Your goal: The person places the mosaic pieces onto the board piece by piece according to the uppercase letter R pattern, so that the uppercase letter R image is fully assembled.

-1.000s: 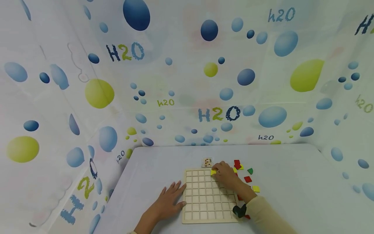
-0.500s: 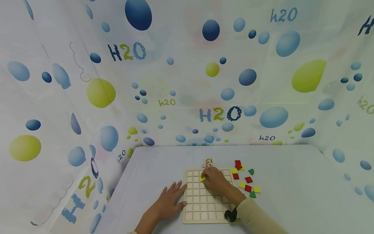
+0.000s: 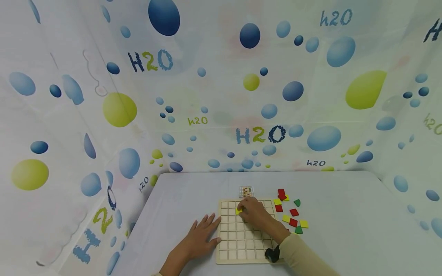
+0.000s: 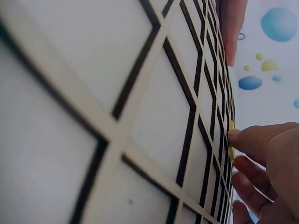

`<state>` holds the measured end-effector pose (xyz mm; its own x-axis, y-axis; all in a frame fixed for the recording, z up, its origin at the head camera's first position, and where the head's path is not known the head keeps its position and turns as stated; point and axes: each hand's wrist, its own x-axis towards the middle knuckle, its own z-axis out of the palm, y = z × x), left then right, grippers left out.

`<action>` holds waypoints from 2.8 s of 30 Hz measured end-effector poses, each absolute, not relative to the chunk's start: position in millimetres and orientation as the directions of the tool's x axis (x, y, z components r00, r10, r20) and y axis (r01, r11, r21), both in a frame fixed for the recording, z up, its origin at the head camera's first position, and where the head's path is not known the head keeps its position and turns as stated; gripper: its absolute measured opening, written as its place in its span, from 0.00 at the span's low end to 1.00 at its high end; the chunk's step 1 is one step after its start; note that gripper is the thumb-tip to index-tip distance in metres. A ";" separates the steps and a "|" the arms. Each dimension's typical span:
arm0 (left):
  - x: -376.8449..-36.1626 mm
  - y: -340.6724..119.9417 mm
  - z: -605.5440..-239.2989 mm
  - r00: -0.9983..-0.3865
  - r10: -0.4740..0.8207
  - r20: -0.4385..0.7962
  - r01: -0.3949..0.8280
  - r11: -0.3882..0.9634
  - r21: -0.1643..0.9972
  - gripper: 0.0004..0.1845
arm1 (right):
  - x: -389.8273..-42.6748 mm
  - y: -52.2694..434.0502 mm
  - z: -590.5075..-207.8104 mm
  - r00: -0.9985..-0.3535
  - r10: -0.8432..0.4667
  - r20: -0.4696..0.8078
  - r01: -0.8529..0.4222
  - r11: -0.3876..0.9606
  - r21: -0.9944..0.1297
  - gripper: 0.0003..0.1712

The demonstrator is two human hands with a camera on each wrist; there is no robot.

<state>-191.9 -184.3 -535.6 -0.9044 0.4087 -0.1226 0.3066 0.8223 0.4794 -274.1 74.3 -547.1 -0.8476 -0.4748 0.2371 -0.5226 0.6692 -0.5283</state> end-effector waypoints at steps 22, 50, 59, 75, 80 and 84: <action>-193.6 -184.7 -538.6 -0.904 0.408 -0.129 0.303 0.822 0.482 0.38 | -316.0 203.7 -540.0 -0.999 -0.008 0.039 -0.029 0.832 -0.554 0.20; -193.0 -185.9 -542.6 -0.902 0.412 -0.126 0.302 0.813 0.498 0.38 | -310.7 225.1 -546.8 -0.999 -0.035 -0.008 -0.022 0.779 -0.626 0.20; -191.9 -185.5 -540.3 -0.903 0.412 -0.125 0.307 0.820 0.484 0.38 | -310.6 226.1 -546.4 -0.999 -0.015 -0.051 0.021 0.770 -0.638 0.19; -193.3 -185.9 -542.4 -0.907 0.402 -0.124 0.299 0.824 0.482 0.38 | -318.9 199.1 -550.9 -0.990 -0.120 0.069 -0.135 0.724 -0.677 0.20; -193.6 -185.6 -542.8 -0.906 0.403 -0.129 0.298 0.824 0.482 0.38 | -312.9 172.2 -549.6 -0.970 -0.213 0.116 -0.233 0.681 -0.694 0.15; -192.9 -185.2 -541.4 -0.905 0.404 -0.131 0.296 0.822 0.486 0.38 | -304.8 149.4 -551.3 -0.942 -0.285 0.174 -0.325 0.660 -0.677 0.11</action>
